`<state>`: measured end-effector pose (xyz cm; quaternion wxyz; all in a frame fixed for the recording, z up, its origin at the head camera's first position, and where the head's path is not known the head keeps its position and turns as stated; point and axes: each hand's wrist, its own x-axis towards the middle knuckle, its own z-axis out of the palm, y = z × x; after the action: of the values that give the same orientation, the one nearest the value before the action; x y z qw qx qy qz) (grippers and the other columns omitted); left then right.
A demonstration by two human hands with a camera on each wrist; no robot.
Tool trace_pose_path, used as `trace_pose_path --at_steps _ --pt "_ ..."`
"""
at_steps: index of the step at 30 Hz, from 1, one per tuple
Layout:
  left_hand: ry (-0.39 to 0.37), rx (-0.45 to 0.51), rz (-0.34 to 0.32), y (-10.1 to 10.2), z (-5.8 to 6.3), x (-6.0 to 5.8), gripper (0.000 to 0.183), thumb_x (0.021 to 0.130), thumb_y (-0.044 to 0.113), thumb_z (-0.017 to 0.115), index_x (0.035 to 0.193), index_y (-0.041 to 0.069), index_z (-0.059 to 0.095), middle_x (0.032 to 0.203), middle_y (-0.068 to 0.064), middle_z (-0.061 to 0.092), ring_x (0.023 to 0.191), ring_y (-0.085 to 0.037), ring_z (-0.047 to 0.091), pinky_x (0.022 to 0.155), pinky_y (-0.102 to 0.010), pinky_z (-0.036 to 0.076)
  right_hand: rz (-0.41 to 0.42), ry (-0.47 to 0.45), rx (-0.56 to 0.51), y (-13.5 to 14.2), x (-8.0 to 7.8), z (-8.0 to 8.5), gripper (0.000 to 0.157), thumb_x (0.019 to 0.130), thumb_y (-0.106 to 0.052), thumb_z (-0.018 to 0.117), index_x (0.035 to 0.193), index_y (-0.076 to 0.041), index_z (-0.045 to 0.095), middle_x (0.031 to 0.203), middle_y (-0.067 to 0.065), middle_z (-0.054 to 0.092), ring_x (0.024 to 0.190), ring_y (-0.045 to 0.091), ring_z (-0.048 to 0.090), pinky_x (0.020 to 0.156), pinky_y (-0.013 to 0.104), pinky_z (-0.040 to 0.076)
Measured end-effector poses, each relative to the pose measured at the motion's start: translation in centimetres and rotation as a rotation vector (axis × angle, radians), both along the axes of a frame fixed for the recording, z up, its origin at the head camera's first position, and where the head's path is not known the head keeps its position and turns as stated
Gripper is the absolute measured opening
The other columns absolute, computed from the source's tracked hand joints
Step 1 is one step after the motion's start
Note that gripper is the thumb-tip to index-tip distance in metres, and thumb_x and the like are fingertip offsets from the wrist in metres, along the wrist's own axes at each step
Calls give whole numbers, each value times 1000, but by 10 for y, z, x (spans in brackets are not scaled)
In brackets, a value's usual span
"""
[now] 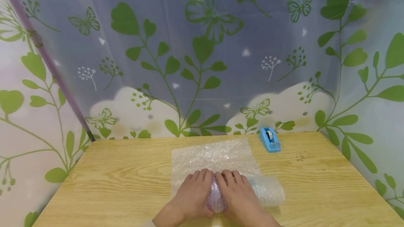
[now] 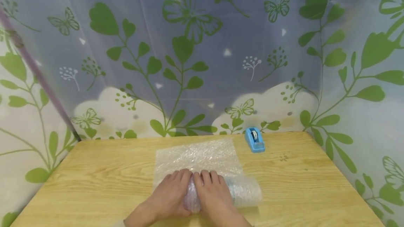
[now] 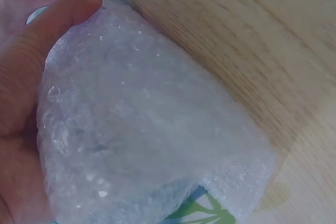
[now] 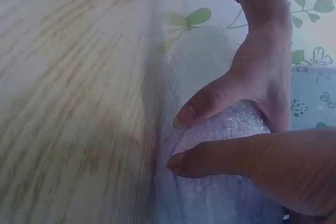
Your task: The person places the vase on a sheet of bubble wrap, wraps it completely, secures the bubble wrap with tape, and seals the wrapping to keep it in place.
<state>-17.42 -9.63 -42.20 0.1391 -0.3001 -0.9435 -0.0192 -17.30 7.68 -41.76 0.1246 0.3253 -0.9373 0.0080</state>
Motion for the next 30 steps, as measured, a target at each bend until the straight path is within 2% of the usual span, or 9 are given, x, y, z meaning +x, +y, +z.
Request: trace_pose_path --at_steps 4,9,15,20,24,30 --pt "68 -46 8 0 -1 3 94 48 58 83 119 6 48 119 -9 48 111 -24 47 91 -40 44 -9 -18 -6 -1 3 1 87 56 -34 88 127 -4 47 114 13 49 105 32 47 86 46 44" --pt "121 -104 19 1 0 8 96 48 62 82 120 6 50 108 -3 50 102 -20 48 89 -37 42 -14 -22 -13 -3 8 0 83 58 -31 85 127 -5 48 114 13 48 105 32 47 88 46 44" --pt "169 -146 41 1 -3 16 95 50 61 82 121 4 52 105 -4 53 97 -19 50 85 -34 43 -28 60 19 -8 16 -1 82 58 -41 85 122 -7 47 110 12 48 100 30 48 83 43 45" --pt "229 -118 54 1 -7 19 93 49 59 83 118 4 54 102 -4 53 91 -18 50 81 -32 44 -38 124 48 -11 19 -2 83 58 -49 82 120 -8 46 108 11 46 98 29 46 80 40 45" --pt "232 -100 77 2 -10 22 93 49 58 83 118 3 53 101 -4 53 91 -18 50 80 -32 44 -47 145 51 -12 19 -3 84 56 -51 83 119 -9 46 108 11 46 98 29 47 80 40 45" --pt "191 -95 111 6 -9 26 93 51 50 84 121 0 50 103 -6 51 93 -18 50 82 -31 46 -48 156 33 -11 19 -4 85 54 -50 84 118 -9 46 108 11 47 97 29 48 78 40 45"
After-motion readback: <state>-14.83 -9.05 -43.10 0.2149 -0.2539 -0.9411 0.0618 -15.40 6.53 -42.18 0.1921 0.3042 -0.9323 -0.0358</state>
